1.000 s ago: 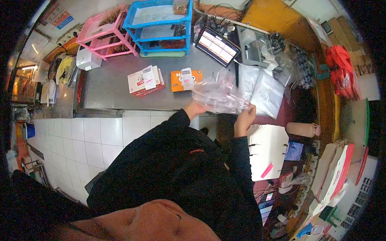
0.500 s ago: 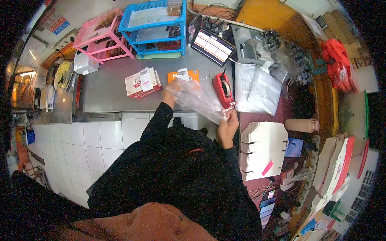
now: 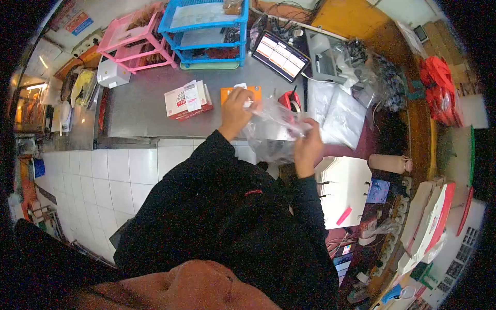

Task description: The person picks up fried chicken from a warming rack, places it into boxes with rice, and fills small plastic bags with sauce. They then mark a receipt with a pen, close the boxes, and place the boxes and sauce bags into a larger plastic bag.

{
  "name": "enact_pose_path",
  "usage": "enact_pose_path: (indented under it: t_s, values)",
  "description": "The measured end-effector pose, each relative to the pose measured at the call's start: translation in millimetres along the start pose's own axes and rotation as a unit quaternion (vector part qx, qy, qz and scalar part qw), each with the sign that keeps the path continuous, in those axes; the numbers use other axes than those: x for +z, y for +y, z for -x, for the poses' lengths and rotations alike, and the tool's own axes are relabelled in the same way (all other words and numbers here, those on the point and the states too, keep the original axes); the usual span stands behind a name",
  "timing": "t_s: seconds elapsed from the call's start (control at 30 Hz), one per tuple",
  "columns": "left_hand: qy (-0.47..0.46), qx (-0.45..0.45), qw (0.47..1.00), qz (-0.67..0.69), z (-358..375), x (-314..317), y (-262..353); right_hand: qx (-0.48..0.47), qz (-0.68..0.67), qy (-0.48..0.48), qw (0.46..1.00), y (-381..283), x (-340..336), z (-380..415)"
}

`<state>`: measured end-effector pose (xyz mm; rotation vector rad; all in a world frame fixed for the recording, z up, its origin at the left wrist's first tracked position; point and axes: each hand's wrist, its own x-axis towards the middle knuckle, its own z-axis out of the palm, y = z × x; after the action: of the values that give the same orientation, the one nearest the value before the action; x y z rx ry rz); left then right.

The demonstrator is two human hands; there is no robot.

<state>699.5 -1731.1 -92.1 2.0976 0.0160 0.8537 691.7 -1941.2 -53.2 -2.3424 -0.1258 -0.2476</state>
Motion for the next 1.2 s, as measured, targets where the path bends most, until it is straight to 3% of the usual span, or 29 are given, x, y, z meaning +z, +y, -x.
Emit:
enact_pose_path:
  t_s: [0.03, 0.07, 0.1, 0.13, 0.17, 0.2, 0.23, 0.27, 0.33, 0.37, 0.4, 0.43, 0.47, 0.5, 0.53, 0.57, 0.6, 0.63, 0.67, 0.7, 0.77, 0.83, 0.87, 0.9, 0.93, 0.97, 1.03, 1.1, 1.2]
  values:
    - [0.017, 0.036, 0.995, -0.090, 0.0, -13.0, -7.5, -0.054, -0.035, 0.046, 0.997, 20.2, -4.2, -5.6]
    - [-0.037, 0.014, 0.995, -0.088, 14.6, -17.1, -23.5, -0.053, -0.037, 0.042, 0.997, 35.3, -8.3, -11.1]
    - [-0.036, 0.011, 0.995, -0.092, 30.3, -22.4, -37.6, -0.027, -0.125, 0.021, 0.992, 48.5, -11.7, -17.8]
    - [-0.190, -0.244, 0.927, 0.211, 48.1, -29.2, -50.1, 0.000, -0.213, -0.001, 0.977, 53.6, -11.1, -23.1]
    - [-0.304, -0.451, 0.689, 0.478, 70.2, -37.2, -64.0, 0.240, -0.419, -0.183, 0.856, 35.3, -28.1, -23.5]
    - [-0.229, -0.471, 0.568, 0.634, 107.9, -46.8, -83.5, 0.302, -0.556, -0.271, 0.725, 32.9, -32.3, -25.0]
    - [-0.184, -0.471, 0.501, 0.702, 119.5, -65.7, -87.6, 0.351, -0.667, -0.345, 0.560, 35.3, -35.5, -27.6]
    - [-0.142, -0.467, 0.425, 0.762, 131.1, -84.6, -91.7, 0.340, -0.673, -0.324, 0.572, 32.6, -35.9, -26.0]
    - [-0.091, -0.518, 0.561, 0.640, 110.0, -129.1, -60.2, 0.291, -0.679, -0.267, 0.619, -5.6, -47.1, -24.8]
    - [-0.084, -0.518, 0.560, 0.641, 108.0, -127.4, -66.6, 0.249, -0.679, -0.231, 0.651, -26.0, -51.2, -26.0]
    - [-0.110, -0.418, 0.713, 0.552, 98.3, -123.3, -79.8, 0.230, -0.678, -0.260, 0.648, -10.3, -41.8, -28.0]
    - [-0.133, -0.303, 0.835, 0.439, 91.1, -123.1, -88.9, 0.119, -0.612, -0.434, 0.650, 8.7, -26.0, -46.2]
    - [-0.131, -0.302, 0.836, 0.438, 83.0, -129.1, -88.9, -0.010, -0.379, -0.503, 0.777, 8.8, -3.2, -55.0]
    - [-0.056, -0.328, 0.792, 0.513, 70.2, -138.2, -85.4, -0.139, -0.111, -0.523, 0.834, 7.0, 20.5, -57.6]
    - [0.020, -0.351, 0.734, 0.581, 63.6, -144.6, -84.2, -0.197, 0.004, -0.455, 0.868, 14.3, 49.0, -46.6]
    - [0.016, -0.350, 0.733, 0.583, 65.2, -145.4, -91.1, -0.249, 0.120, -0.376, 0.884, 19.6, 75.5, -34.5]
    - [-0.146, -0.336, 0.847, 0.385, 69.8, -143.8, -101.4, -0.247, 0.125, -0.374, 0.885, 16.2, 94.3, -29.3]
    - [-0.293, -0.295, 0.895, 0.158, 73.7, -140.1, -107.4, -0.202, 0.231, -0.290, 0.907, 11.7, 110.2, -26.7]
    - [-0.255, -0.171, 0.951, 0.030, 79.7, -136.4, -96.9, -0.180, 0.286, -0.246, 0.909, 10.7, 117.7, -20.9]
    - [-0.254, -0.174, 0.951, 0.036, 96.0, -131.4, -104.1, -0.154, 0.338, -0.205, 0.905, 9.6, 125.2, -15.1]
    - [-0.228, -0.274, 0.910, -0.213, 137.2, -120.4, -145.7, -0.158, 0.291, -0.339, 0.881, 10.8, 131.6, -4.3]
    - [-0.265, -0.277, 0.880, -0.280, 167.8, -128.8, -161.8, -0.234, 0.013, -0.592, 0.771, 17.3, 134.6, -10.7]
    - [-0.295, -0.281, 0.844, -0.348, 187.7, -134.5, -176.3, -0.205, -0.016, -0.652, 0.730, 7.1, 131.9, -16.9]
    - [-0.327, -0.234, 0.861, -0.311, 232.1, -140.3, -226.3, -0.200, -0.015, -0.650, 0.733, 8.9, 139.9, -20.1]
    - [-0.389, -0.321, 0.809, -0.301, 200.4, -160.8, -183.4, -0.055, -0.157, -0.645, 0.745, 18.2, 154.2, -23.3]
    - [-0.419, -0.309, 0.802, -0.294, 216.8, -170.0, -197.2, 0.093, -0.296, -0.609, 0.730, 29.5, 169.0, -24.9]
    - [-0.474, -0.296, 0.783, -0.273, 206.2, -182.6, -183.7, 0.180, -0.260, -0.640, 0.700, 47.8, 216.2, -22.5]
    - [-0.472, -0.280, 0.799, -0.247, 193.7, -184.0, -167.9, -0.085, -0.202, -0.497, 0.840, 84.6, 287.5, -18.8]
    - [-0.428, -0.296, 0.829, -0.203, 168.5, -171.6, -139.3, -0.163, -0.131, -0.399, 0.893, 76.5, 306.3, -40.7]
